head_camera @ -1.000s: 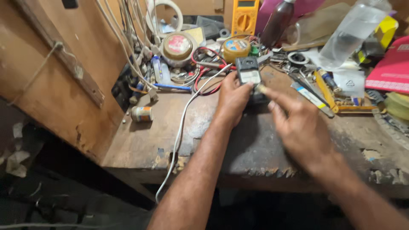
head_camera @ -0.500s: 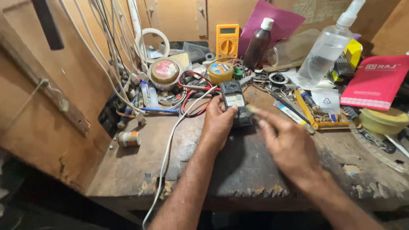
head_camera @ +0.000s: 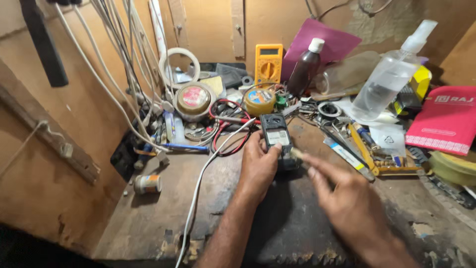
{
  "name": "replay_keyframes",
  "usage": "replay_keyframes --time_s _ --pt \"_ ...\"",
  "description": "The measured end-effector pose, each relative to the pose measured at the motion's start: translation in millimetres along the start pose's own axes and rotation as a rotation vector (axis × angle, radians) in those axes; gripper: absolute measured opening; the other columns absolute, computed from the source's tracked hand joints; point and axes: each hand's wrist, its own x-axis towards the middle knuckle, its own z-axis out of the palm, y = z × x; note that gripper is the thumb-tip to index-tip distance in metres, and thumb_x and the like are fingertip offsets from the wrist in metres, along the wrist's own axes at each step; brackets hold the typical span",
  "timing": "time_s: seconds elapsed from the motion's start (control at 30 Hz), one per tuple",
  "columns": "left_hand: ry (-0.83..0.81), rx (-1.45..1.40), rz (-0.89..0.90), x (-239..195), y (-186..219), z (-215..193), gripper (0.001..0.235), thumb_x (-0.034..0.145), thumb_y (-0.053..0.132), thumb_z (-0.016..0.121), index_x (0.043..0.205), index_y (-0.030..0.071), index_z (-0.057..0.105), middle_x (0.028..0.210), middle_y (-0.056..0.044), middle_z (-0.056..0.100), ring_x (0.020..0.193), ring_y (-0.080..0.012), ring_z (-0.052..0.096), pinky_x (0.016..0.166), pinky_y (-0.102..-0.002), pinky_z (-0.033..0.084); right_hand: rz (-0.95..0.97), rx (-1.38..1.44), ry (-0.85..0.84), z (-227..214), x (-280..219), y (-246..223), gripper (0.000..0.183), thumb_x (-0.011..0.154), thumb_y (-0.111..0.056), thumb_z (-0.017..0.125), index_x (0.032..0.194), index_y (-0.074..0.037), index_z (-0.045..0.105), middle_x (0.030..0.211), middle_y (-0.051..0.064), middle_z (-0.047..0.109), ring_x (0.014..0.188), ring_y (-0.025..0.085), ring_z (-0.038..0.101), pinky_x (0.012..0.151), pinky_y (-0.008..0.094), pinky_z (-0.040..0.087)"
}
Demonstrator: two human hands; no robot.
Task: The person uses a small brush to clean the surface of a black electronic device held in their left hand. They repeatedly brush the top and sides of the device on a cluttered workbench.
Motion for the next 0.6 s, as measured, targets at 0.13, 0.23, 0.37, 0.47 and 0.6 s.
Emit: replay_keyframes --time_s 0.13,0.23,0.37,0.47,0.6 --pt "0.022 -0.085 -0.115 0 -4 -2 0.038 0.092 0.0 0.056 0.13 -0.002 0.049 0.101 -0.013 0.072 0.083 -0.0176 0.073 0.073 -0.031 0.061 -0.256 0.135 0.055 4 -5 1 0.036 0.094 -0.026 0.066 0.13 -0.024 0.073 0.105 0.013 0.08 0.081 0.03 0.08 0.066 0.041 0.059" --pt "0.001 -0.068 -0.093 4 -7 2 0.038 0.09 0.0 0.056 0.127 -0.003 0.05 0.101 -0.013 0.071 0.083 -0.018 0.073 0.073 -0.031 0.06 -0.348 0.107 0.069 0 -5 2 0.034 0.091 -0.026 0.066 0.124 -0.021 0.074 0.101 0.016 0.078 0.09 0.035 0.076 0.069 0.043 0.058" --pt "0.014 0.0 -0.023 -1 -15 -2 0.039 0.09 -0.002 0.059 0.128 -0.006 0.054 0.105 -0.012 0.072 0.09 -0.0146 0.071 0.077 -0.027 0.058 -0.195 0.035 0.02 -3 -11 3 0.032 0.091 -0.034 0.066 0.12 -0.027 0.076 0.092 0.017 0.077 0.079 0.033 0.077 0.066 0.044 0.058" --pt "0.002 0.01 -0.045 5 -14 -3 0.039 0.09 -0.002 0.06 0.128 -0.006 0.053 0.104 -0.013 0.072 0.088 -0.0155 0.069 0.076 -0.029 0.057 -0.089 -0.063 -0.02 -5 -8 -2 0.036 0.091 -0.04 0.068 0.126 -0.036 0.075 0.09 0.019 0.076 0.077 0.036 0.076 0.067 0.046 0.058" --pt "-0.047 -0.118 -0.119 4 -15 -3 0.038 0.089 -0.001 0.055 0.126 -0.007 0.051 0.1 -0.013 0.071 0.083 -0.0216 0.073 0.073 -0.033 0.061 -0.013 -0.146 0.027 -6 -7 -3 0.032 0.098 -0.039 0.065 0.129 -0.032 0.073 0.084 0.021 0.075 0.072 0.037 0.076 0.066 0.048 0.057"
